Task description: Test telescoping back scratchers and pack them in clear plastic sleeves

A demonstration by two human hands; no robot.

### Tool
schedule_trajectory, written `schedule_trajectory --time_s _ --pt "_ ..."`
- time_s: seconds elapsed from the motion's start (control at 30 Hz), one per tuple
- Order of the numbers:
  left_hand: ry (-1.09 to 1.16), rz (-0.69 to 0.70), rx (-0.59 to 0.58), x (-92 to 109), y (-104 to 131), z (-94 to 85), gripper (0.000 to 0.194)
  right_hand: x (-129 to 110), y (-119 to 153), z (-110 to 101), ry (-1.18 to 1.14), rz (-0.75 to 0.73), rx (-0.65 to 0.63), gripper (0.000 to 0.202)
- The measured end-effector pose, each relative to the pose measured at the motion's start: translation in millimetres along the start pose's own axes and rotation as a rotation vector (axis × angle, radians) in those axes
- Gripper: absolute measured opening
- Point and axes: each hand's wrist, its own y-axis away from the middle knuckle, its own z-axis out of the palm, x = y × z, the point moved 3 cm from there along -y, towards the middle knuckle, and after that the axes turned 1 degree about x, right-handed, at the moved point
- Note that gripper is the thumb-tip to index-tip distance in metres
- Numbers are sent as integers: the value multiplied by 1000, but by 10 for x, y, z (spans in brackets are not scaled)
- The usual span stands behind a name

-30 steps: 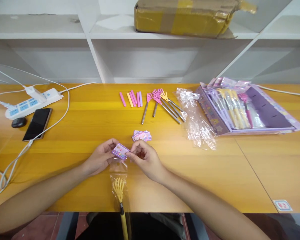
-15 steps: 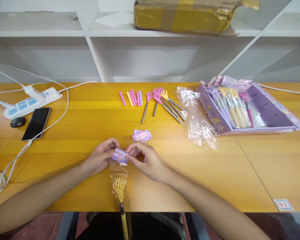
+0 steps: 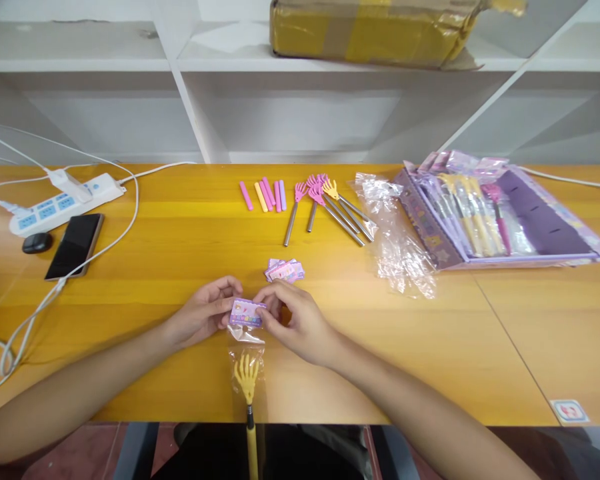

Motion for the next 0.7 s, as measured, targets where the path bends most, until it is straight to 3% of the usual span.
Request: schedule_trajectory --time_s 0.33,0.7 --pt "-25 1 58 -3 -6 9 38 -22 18 17 74 -43 -49 10" --pt "-142 129 117 -33 23 11 35 -17 88 33 172 -172 -82 15"
